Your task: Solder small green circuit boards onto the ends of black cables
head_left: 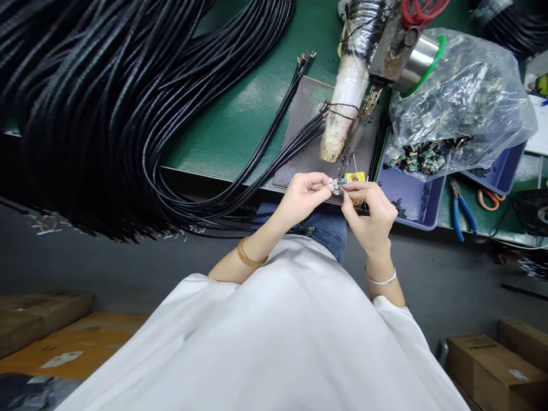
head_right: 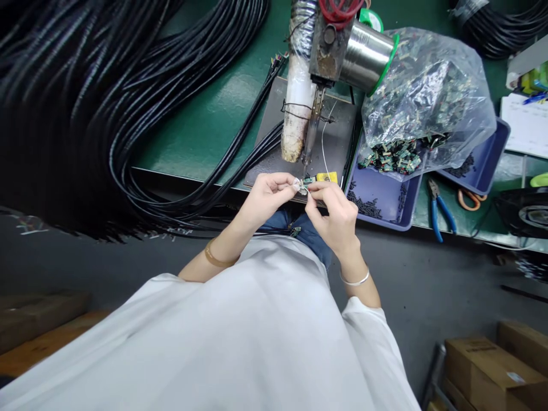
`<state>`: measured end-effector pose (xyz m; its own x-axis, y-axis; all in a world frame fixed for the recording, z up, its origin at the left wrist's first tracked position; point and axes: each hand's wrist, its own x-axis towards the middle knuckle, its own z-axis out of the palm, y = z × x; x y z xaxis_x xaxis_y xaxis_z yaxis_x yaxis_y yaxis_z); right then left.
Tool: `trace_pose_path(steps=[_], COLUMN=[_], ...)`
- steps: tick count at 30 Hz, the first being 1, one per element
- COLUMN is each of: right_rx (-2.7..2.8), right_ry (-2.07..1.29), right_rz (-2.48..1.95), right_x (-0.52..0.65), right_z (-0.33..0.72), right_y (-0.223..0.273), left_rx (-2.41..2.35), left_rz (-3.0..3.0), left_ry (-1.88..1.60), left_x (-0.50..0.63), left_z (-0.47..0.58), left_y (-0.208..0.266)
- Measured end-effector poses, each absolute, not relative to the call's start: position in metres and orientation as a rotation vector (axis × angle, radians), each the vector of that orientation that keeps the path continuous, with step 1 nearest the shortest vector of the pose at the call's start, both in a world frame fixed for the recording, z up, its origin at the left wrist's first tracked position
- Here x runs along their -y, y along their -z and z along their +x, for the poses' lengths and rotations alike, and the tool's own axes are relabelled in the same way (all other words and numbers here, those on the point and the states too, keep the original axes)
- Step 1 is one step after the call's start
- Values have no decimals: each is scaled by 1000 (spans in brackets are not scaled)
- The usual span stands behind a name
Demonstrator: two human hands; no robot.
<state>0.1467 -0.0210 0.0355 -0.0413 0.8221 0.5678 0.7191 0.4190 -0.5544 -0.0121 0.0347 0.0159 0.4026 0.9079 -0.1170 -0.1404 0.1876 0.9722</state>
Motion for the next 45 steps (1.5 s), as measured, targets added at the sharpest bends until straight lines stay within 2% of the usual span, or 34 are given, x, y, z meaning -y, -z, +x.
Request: trace_pose_path(steps=[3,7,13,18,23,34,40,45], right_rx=[1671,1592,1365,1309,1455,1769,1514,1464], right_ry=[-158,-344,-326,-647,-376,-257,-385,-621], right_rz=[-1409,-1523,-1454,-1462,-1526,-1419,-1569,-1553], right_x=[21,24,36,44,51,60,61,57], right_z=[148,151,141,135,133,120,125,129], right_y=[-37,-38,-29,-23,-34,-31,-29,-27], left_rx=[-847,-821,-880,-701,-709,-700,-698,-709], left_rz=[1151,1248,1208,953,959,991,997,997], left_ry=[-876,-834,-1014,-818,-793,-817,-801,-786], left_x=[-32,-23,-9,-11,-9,-7,-7,-6], left_z=[-12,-14,-24,-35,-36,-32,-31,-30], left_y=[-17,-16,-18,-22,-25,-15,-17,-19])
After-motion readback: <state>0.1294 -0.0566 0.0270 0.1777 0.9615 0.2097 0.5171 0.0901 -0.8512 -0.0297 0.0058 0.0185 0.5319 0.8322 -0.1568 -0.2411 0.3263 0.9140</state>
